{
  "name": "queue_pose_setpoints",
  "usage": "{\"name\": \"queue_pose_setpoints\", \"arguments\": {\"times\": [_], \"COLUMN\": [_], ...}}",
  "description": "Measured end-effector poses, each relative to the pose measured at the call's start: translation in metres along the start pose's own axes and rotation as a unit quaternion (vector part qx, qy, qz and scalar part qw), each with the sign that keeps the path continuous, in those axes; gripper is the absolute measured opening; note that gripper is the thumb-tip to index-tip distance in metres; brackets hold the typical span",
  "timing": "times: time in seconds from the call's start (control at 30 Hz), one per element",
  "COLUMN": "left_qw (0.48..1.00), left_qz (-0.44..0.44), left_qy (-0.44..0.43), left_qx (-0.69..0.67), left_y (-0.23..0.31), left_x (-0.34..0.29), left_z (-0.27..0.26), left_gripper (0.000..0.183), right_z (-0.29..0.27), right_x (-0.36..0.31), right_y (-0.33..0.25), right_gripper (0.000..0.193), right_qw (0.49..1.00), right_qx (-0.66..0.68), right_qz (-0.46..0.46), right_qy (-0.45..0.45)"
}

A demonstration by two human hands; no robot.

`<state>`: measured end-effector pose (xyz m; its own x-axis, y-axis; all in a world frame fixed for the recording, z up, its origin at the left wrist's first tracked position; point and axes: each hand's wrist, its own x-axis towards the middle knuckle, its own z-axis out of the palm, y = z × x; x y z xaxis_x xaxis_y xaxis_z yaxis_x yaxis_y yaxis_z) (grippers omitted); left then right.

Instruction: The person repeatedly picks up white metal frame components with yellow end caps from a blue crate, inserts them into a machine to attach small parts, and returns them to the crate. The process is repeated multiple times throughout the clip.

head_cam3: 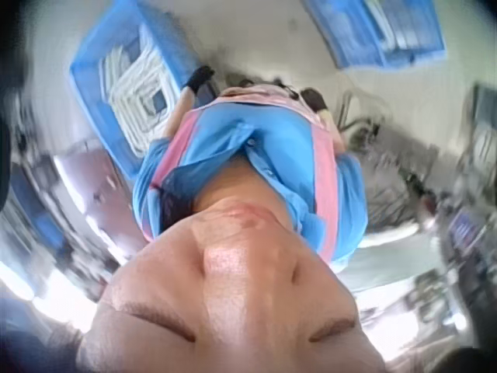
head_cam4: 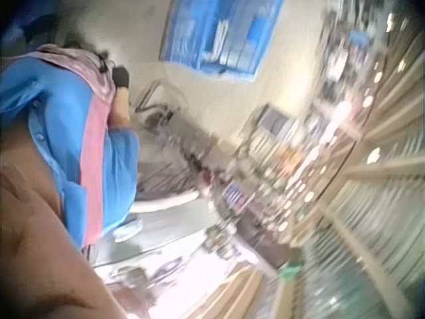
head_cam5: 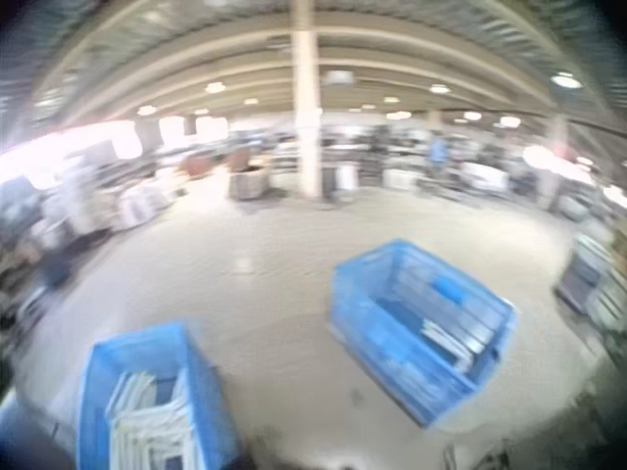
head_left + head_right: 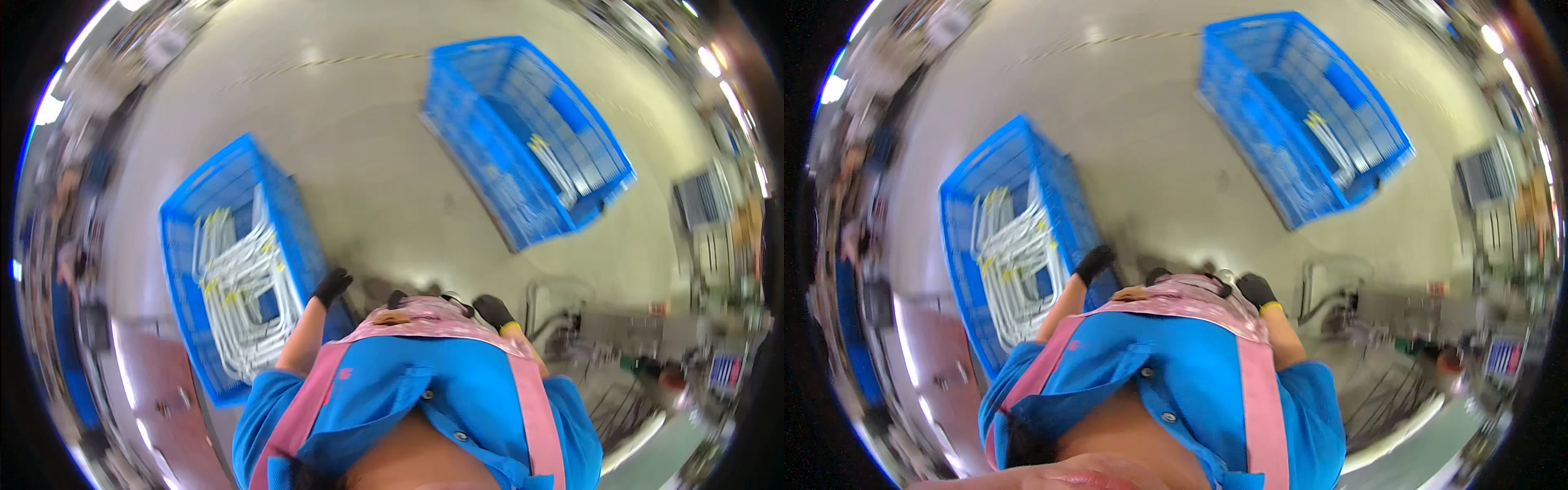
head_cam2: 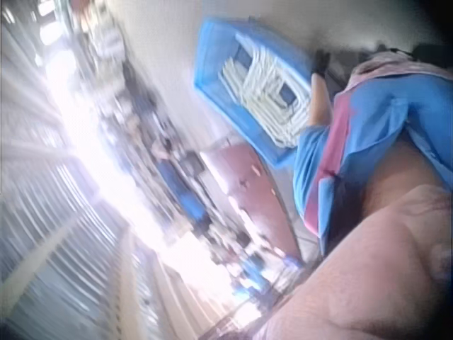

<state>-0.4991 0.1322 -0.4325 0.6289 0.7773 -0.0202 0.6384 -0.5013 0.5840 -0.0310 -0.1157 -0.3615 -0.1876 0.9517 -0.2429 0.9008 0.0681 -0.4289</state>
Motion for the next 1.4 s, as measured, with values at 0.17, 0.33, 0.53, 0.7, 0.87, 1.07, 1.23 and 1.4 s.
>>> {"name": "queue_pose_setpoints", "arguments": {"times": [0.17, 0.33, 0.53, 0.7, 0.87, 1.07, 1.23, 1.4], "left_qw": [0.932, 0.937, 0.894, 0.914, 0.834, 0.787, 0.804, 0.78], "left_qz": [-0.164, -0.028, -0.124, -0.002, -0.065, -0.015, 0.178, 0.13], "left_qy": [-0.205, -0.277, -0.346, -0.382, -0.488, -0.593, -0.566, -0.606], "left_qx": [-0.249, -0.213, -0.256, -0.133, -0.249, -0.173, -0.035, -0.083], "left_y": [0.096, 0.161, 0.217, 0.297, 0.407, 0.471, 0.446, 0.393], "left_x": [0.087, 0.155, 0.28, 0.428, 0.565, 0.675, 0.715, 0.706], "left_z": [-0.012, 0.01, 0.027, 0.055, 0.113, 0.232, 0.374, 0.506], "left_gripper": [0.024, 0.036, 0.036, 0.031, 0.031, 0.036, 0.038, 0.037], "right_z": [-0.088, -0.1, -0.104, -0.135, -0.173, -0.224, -0.234, -0.226], "right_x": [0.002, -0.036, -0.042, -0.032, -0.012, 0.02, 0.052, 0.075], "right_y": [0.017, 0.082, 0.15, 0.217, 0.302, 0.414, 0.487, 0.501], "right_gripper": [0.037, 0.036, 0.029, 0.025, 0.042, 0.063, 0.051, 0.033], "right_qw": [0.943, 0.887, 0.79, 0.712, 0.673, 0.652, 0.574, 0.498], "right_qx": [0.223, 0.299, 0.419, 0.47, 0.343, 0.202, 0.278, 0.2], "right_qz": [0.236, 0.326, 0.389, 0.427, 0.59, 0.683, 0.695, 0.725], "right_qy": [0.079, 0.128, 0.22, 0.301, 0.285, 0.262, 0.332, 0.431]}}
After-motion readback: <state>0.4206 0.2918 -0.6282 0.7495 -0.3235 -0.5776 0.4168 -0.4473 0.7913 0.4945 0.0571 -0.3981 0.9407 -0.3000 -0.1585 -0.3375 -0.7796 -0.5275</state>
